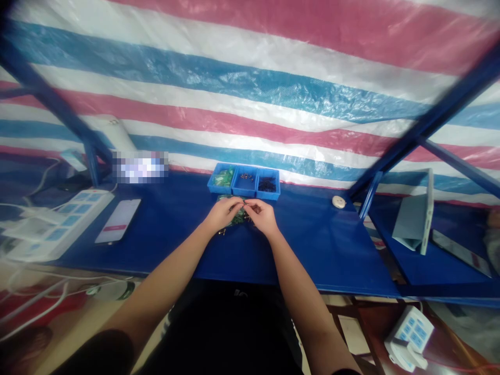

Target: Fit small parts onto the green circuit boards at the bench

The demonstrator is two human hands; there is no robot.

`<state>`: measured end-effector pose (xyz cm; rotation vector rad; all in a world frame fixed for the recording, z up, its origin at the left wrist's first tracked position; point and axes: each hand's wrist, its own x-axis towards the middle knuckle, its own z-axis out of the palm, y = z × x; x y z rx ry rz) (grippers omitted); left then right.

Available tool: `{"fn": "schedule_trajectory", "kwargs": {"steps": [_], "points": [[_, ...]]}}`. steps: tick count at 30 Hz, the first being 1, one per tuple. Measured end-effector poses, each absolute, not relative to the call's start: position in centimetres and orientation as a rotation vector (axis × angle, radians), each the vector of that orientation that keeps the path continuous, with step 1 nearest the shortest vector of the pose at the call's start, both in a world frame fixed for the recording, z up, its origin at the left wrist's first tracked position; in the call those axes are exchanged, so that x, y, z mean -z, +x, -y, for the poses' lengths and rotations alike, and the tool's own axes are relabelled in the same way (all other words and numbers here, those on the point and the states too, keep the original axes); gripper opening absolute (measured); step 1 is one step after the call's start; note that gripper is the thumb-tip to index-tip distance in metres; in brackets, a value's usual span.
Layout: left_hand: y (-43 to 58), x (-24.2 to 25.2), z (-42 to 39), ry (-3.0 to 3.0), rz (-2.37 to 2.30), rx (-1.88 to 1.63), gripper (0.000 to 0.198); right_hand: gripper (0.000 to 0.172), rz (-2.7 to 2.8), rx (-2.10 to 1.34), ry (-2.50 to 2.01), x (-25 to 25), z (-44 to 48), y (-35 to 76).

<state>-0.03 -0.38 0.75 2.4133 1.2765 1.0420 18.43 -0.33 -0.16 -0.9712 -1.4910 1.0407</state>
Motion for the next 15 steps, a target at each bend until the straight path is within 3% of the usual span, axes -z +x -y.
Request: {"fn": "schedule_trajectory", "kwargs": {"steps": [15], "points": [[0.01, -0.9, 0.53, 2.376, -1.286, -1.037, 0.023, 0.036, 1.501, -1.026, -1.01, 0.04, 0.37, 18.48]]}}
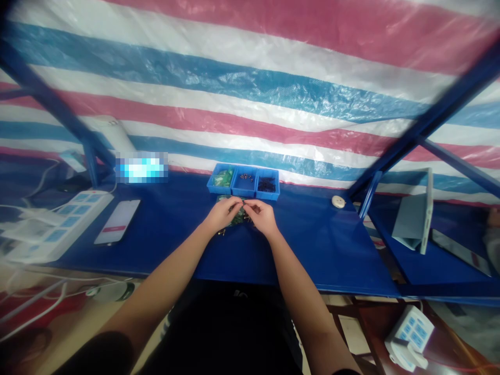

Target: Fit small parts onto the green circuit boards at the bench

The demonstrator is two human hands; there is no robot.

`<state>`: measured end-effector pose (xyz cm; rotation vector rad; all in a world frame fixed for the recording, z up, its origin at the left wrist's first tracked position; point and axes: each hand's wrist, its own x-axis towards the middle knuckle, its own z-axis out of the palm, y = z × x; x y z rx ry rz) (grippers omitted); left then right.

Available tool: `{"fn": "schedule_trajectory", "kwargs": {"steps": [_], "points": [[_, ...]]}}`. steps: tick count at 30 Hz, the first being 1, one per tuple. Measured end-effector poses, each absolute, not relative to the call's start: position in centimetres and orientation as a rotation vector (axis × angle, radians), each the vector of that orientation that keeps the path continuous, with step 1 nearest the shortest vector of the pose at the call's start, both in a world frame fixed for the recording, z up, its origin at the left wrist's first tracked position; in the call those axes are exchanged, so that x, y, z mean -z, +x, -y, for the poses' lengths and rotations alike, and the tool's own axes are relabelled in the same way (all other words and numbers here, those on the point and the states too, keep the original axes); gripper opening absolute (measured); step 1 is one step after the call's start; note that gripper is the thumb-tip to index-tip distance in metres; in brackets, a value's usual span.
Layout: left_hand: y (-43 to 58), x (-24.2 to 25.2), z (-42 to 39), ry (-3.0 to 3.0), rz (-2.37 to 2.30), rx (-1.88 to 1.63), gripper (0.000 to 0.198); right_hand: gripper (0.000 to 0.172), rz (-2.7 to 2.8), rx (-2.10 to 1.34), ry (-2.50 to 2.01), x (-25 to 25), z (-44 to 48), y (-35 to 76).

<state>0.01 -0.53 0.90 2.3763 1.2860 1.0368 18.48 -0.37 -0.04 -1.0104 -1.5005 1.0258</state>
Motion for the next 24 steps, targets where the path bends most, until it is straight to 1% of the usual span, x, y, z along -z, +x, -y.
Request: {"fn": "schedule_trajectory", "kwargs": {"steps": [9, 15, 24], "points": [[-0.01, -0.76, 0.36, 2.409, -1.249, -1.06, 0.022, 0.034, 1.494, -1.048, -0.976, 0.14, 0.33, 18.5], [0.05, -1.03, 0.53, 2.405, -1.259, -1.052, 0.026, 0.035, 1.495, -1.039, -0.973, 0.32, 0.27, 18.35], [0.04, -1.03, 0.59, 2.394, -1.248, -1.104, 0.021, 0.036, 1.474, -1.039, -0.993, -0.1, 0.36, 18.4]]}}
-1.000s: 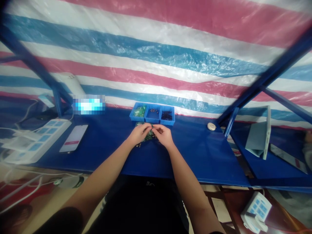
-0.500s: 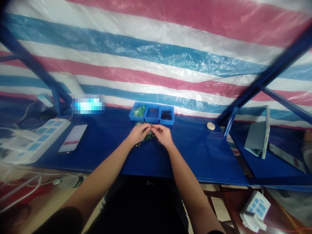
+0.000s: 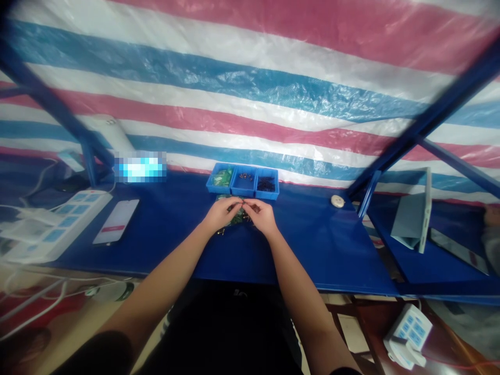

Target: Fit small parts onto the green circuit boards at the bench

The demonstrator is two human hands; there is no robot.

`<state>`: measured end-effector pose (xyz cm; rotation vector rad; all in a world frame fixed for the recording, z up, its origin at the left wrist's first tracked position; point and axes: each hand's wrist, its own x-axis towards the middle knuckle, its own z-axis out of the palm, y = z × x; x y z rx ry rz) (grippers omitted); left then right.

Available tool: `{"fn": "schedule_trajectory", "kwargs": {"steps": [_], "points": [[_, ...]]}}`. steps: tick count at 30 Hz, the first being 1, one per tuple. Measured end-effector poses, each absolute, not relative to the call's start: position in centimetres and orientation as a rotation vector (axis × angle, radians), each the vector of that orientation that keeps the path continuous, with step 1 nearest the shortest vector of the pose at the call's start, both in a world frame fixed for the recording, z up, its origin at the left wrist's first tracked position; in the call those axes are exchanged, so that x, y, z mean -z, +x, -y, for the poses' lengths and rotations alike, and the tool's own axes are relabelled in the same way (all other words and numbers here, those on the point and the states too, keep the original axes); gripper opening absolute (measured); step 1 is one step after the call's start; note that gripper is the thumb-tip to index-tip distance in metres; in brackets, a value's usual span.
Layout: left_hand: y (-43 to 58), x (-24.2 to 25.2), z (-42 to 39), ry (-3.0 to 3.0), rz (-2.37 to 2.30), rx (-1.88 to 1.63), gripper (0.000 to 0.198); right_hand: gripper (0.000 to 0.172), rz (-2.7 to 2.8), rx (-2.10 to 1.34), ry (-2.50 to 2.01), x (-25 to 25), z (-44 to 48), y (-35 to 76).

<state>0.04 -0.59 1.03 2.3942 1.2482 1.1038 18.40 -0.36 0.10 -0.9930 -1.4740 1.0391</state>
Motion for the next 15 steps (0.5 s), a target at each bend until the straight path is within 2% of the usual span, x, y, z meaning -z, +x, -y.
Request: {"fn": "schedule_trajectory", "kwargs": {"steps": [9, 15], "points": [[0.0, -1.2, 0.6, 2.397, -1.258, -1.053, 0.028, 0.039, 1.497, -1.045, -1.047, -0.2, 0.3, 18.6], [-0.2, -1.1, 0.7, 2.368, -1.417, -1.161, 0.027, 0.041, 1.466, -1.078, -1.15, -1.1, -2.2, 17.8]]}}
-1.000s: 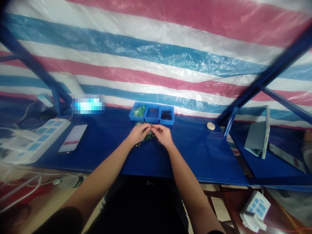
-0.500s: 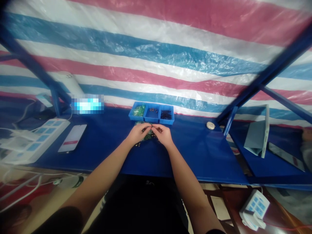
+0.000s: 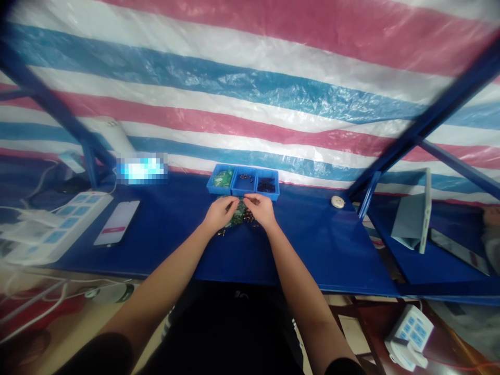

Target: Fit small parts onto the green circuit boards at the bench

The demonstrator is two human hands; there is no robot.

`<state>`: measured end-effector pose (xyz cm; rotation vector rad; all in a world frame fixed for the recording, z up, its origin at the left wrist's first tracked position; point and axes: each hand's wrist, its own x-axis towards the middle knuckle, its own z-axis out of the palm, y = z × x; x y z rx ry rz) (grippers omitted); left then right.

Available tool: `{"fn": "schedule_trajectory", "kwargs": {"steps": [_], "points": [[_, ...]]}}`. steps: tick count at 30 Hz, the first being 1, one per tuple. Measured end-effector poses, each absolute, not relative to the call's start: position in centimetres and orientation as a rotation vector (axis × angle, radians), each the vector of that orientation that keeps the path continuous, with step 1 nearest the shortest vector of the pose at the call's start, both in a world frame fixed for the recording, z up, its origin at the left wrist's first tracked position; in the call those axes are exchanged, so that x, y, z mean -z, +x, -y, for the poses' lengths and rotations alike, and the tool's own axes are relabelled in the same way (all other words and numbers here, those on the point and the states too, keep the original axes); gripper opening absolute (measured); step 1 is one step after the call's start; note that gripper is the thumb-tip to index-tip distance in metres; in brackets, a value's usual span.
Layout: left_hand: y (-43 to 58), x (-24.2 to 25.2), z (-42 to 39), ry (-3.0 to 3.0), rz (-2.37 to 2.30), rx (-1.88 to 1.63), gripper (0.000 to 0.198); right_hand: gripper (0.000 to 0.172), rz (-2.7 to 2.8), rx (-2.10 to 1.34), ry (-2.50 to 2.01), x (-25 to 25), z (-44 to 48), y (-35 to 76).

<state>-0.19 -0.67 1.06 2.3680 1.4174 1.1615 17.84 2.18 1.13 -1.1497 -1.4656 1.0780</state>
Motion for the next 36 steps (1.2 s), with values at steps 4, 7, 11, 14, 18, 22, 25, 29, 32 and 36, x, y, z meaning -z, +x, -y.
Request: {"fn": "schedule_trajectory", "kwargs": {"steps": [4, 7, 11, 14, 18, 22, 25, 29, 32, 36], "points": [[-0.4, -0.8, 0.6, 2.329, -1.483, -1.233, 0.025, 0.054, 1.394, -1.028, -1.075, -2.0, -4.2, 17.0], [-0.5, -0.7, 0.5, 2.335, -1.484, -1.2, 0.026, 0.043, 1.511, -0.914, -1.124, -2.0, -4.2, 17.6], [-0.3, -0.7, 0.5, 2.338, -1.485, -1.174, 0.026, 0.019, 1.93, -0.648, -1.274, -1.6, -2.8, 19.1], [-0.3, -0.7, 0.4, 2.329, -1.48, -1.158, 0.025, 0.016, 2.18, -0.533, -1.297, -1.4, -1.9, 19.6], [-0.4, -0.7, 0.4, 2.319, -1.491, -1.136, 0.024, 0.016, 2.232, -0.463, -1.323, -1.0, -1.6, 19.4], [-0.5, -0.7, 0.3, 2.323, -1.496, -1.134, 0.025, 0.017, 2.274, -0.454, -1.303, -0.8, -1.5, 19.5], [-0.4, -0.7, 0.3, 2.333, -1.473, -1.13, 0.025, 0.018, 2.274, -0.434, -1.349, -0.7, -1.5, 19.4], [-0.4, -0.7, 0.3, 2.333, -1.464, -1.115, 0.025, 0.018, 2.287, -0.353, -1.418, -0.5, -1.5, 18.9], [-0.4, -0.6, 0.3, 2.328, -1.477, -1.106, 0.025, 0.019, 2.292, -0.292, -1.438, -0.2, -1.5, 18.4], [-0.4, -0.5, 0.3, 2.329, -1.488, -1.114, 0.025, 0.018, 2.281, -0.27, -1.429, -0.1, -1.4, 18.2]]}}
